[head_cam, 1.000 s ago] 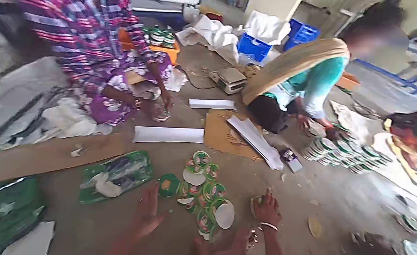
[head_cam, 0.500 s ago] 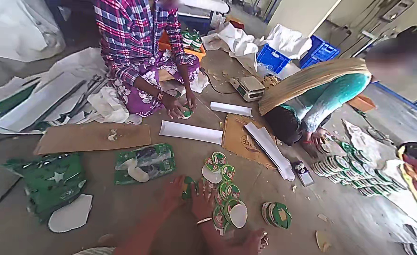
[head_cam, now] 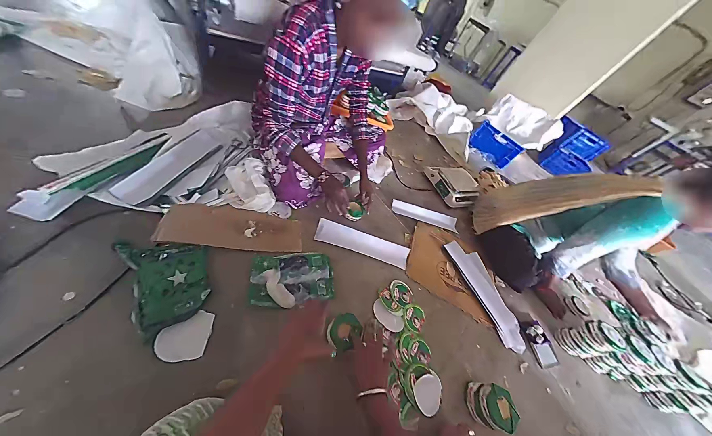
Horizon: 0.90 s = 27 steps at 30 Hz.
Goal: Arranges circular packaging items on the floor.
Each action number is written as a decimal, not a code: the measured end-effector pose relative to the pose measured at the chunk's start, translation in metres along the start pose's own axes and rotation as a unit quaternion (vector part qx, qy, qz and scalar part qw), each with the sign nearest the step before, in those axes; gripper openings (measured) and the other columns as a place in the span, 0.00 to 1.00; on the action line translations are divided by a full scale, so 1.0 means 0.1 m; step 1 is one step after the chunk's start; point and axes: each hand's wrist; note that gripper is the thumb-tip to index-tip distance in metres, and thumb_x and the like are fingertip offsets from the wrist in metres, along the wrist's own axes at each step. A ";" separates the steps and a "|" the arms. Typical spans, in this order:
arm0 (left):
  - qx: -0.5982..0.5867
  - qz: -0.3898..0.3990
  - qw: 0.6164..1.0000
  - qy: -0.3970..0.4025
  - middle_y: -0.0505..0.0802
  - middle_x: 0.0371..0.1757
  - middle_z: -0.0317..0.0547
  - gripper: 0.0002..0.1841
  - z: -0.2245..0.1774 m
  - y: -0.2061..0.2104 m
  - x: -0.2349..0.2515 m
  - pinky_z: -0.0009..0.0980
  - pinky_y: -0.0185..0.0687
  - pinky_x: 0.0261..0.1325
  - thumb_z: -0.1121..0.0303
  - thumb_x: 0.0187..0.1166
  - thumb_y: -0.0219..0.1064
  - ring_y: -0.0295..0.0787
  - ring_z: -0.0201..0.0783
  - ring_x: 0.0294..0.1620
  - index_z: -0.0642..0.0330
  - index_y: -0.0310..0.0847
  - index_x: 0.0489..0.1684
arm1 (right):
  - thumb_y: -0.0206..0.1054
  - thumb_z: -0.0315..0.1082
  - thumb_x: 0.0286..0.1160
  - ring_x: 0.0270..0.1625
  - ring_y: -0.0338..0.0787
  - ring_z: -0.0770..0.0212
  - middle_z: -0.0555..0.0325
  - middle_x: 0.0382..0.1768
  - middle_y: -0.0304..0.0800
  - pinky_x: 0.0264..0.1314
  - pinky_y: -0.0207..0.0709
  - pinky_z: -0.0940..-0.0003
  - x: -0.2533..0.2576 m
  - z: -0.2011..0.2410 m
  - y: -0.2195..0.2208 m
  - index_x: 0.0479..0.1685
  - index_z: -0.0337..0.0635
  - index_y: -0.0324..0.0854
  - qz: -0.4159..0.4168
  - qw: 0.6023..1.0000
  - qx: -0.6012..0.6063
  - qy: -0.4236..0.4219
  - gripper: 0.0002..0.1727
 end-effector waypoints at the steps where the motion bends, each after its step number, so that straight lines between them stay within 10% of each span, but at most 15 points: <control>1: -0.072 -0.099 0.992 0.011 0.64 0.90 0.66 0.49 0.19 -0.14 -0.16 0.61 0.52 0.89 0.54 0.68 0.80 0.56 0.63 0.91 0.66 0.58 0.90 | 0.67 0.32 0.77 0.94 0.46 0.32 0.38 0.91 0.58 0.88 0.32 0.20 -0.04 0.04 -0.04 0.76 0.50 0.83 -0.035 0.999 0.013 0.011 0.25; 5: -0.412 -0.454 0.788 -0.051 0.71 0.82 0.75 0.34 0.74 -0.46 -0.50 0.49 0.65 0.84 0.69 0.80 0.68 0.69 0.60 0.84 0.78 0.61 0.83 | 0.72 0.33 0.71 0.92 0.51 0.28 0.32 0.89 0.59 0.85 0.41 0.19 0.01 0.39 -0.14 0.73 0.47 0.83 -0.122 0.990 0.070 -0.029 0.27; 9: -0.669 -0.452 0.571 -0.151 0.71 0.85 0.59 0.27 0.90 -0.64 -0.42 0.50 0.69 0.78 0.60 0.94 0.50 0.70 0.51 0.82 0.64 0.59 0.87 | 0.69 0.38 0.75 0.91 0.55 0.27 0.34 0.87 0.64 0.86 0.40 0.19 0.33 0.99 0.12 0.79 0.54 0.80 -0.133 0.968 0.048 -0.207 0.29; 17: -0.712 -0.346 0.561 -0.243 0.72 0.83 0.60 0.25 0.80 -0.41 0.02 0.53 0.66 0.77 0.60 0.93 0.49 0.68 0.50 0.80 0.66 0.64 0.83 | 0.63 0.50 0.81 0.93 0.48 0.28 0.36 0.91 0.55 0.89 0.33 0.23 0.73 1.24 0.39 0.88 0.53 0.70 -0.086 0.988 0.018 -0.130 0.34; 27: -0.757 -0.309 0.510 -0.267 0.68 0.86 0.62 0.26 0.79 -0.29 0.28 0.53 0.65 0.78 0.61 0.93 0.48 0.66 0.53 0.83 0.65 0.60 0.85 | 0.65 0.37 0.79 0.94 0.48 0.30 0.38 0.91 0.56 0.90 0.33 0.25 0.54 1.56 0.44 0.85 0.49 0.72 -0.077 0.988 0.101 -0.093 0.31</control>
Point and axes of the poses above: each hand's wrist, its own x-axis towards the middle knuckle, its own y-axis out of the palm, z = x × y
